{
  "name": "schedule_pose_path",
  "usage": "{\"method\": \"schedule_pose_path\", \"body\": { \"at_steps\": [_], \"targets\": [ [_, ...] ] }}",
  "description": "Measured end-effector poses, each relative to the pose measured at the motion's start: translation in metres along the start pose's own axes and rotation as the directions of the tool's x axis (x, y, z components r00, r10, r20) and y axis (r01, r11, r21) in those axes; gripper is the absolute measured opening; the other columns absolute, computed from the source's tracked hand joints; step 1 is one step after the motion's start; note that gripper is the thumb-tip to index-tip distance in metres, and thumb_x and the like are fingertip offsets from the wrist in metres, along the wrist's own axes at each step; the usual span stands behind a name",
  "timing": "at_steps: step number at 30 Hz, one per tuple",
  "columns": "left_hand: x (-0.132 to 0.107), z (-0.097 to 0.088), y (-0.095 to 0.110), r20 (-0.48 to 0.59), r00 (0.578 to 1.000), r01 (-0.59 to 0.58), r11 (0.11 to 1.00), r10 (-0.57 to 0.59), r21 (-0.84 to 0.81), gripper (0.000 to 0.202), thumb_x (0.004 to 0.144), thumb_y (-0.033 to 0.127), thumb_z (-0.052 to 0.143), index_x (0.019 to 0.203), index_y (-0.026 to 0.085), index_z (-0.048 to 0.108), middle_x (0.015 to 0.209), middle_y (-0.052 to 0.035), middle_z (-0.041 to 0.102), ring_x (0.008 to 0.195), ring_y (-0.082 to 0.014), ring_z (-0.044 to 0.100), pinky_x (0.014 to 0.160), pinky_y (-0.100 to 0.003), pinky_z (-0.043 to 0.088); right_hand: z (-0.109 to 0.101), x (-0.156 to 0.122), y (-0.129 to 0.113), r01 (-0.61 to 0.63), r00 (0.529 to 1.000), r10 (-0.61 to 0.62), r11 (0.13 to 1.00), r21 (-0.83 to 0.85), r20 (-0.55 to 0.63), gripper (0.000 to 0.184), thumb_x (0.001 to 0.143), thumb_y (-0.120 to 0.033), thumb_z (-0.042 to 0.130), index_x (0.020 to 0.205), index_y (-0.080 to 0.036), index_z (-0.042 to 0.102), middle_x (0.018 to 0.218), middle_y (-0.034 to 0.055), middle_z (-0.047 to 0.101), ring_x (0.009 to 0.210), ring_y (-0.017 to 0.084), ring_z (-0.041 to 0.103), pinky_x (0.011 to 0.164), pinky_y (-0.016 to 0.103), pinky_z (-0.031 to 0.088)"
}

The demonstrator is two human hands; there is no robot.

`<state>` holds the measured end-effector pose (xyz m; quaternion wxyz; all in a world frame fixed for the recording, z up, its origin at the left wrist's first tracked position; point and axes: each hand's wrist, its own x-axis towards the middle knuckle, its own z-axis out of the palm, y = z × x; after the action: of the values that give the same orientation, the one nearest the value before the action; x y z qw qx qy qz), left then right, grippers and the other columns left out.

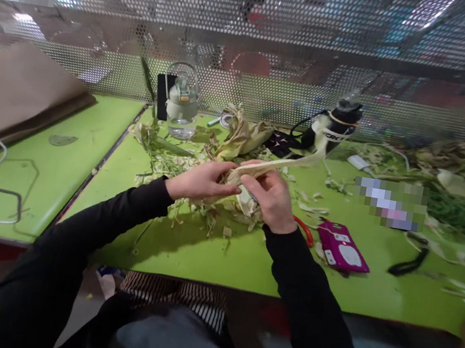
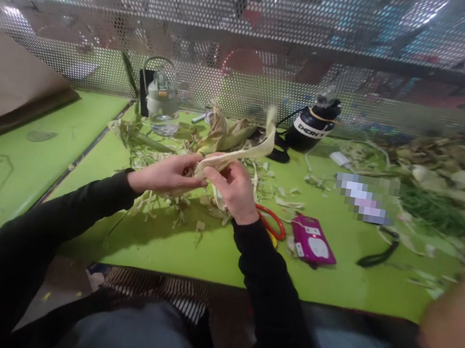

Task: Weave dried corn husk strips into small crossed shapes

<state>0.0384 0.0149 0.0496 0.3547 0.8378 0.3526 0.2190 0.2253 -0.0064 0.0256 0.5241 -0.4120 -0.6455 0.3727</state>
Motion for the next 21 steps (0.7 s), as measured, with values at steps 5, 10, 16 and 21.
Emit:
{"method": "schedule_pose_path", "body": {
  "at_steps": [5,10,16,21],
  "targets": [
    [-0.002,-0.01,0.006,0.039,0.997,0.064,0.998,-0.063,-0.01,0.027,0.091,0.043,0.057,0.082,0.019,0.049,0.069,0.0031,0.046,0.058,-0.0103,0.043,0.054,-0.026,0.035,-0.007,-0.004,-0.008,0.186,0.969,-0.223,0.942,-0.279,-0.104,0.025,0.09,-0.047,0.063,0.084,-0.027,0.076,0.096,0.0046,0.074,0.098,0.024,0.067,0.097,0.044,0.052],
    [-0.009,-0.012,0.021,0.179,0.983,0.123,0.901,-0.051,-0.416,0.021,0.09,0.032,0.057,0.104,0.021,0.047,0.081,0.0007,0.057,0.064,-0.0128,0.056,0.057,-0.027,0.048,0.002,-0.002,0.007,0.113,0.954,-0.112,0.994,-0.012,-0.279,0.027,0.088,-0.053,0.063,0.087,-0.027,0.073,0.093,0.0029,0.074,0.091,0.022,0.068,0.087,0.039,0.055],
    [-0.011,-0.018,0.008,-0.017,0.988,0.113,0.805,-0.151,-0.582,0.012,0.092,0.029,0.054,0.098,0.018,0.053,0.084,-0.0007,0.057,0.06,-0.0083,0.049,0.055,-0.025,0.041,-0.014,0.002,0.012,0.123,0.903,-0.058,0.984,0.129,-0.425,0.032,0.084,-0.058,0.062,0.079,-0.027,0.063,0.085,0.0024,0.066,0.078,0.018,0.063,0.075,0.035,0.053],
    [-0.016,-0.049,-0.028,-0.378,0.753,0.115,0.674,-0.538,-0.73,0.014,0.091,0.014,0.047,0.08,0.02,0.041,0.065,0.0058,0.04,0.05,-0.0049,0.038,0.046,-0.02,0.032,-0.049,0.011,0.02,0.107,0.859,-0.044,0.99,0.095,-0.51,0.037,0.087,-0.064,0.054,0.08,-0.027,0.056,0.082,0.0026,0.063,0.074,0.016,0.061,0.065,0.031,0.051]
  ]
}}
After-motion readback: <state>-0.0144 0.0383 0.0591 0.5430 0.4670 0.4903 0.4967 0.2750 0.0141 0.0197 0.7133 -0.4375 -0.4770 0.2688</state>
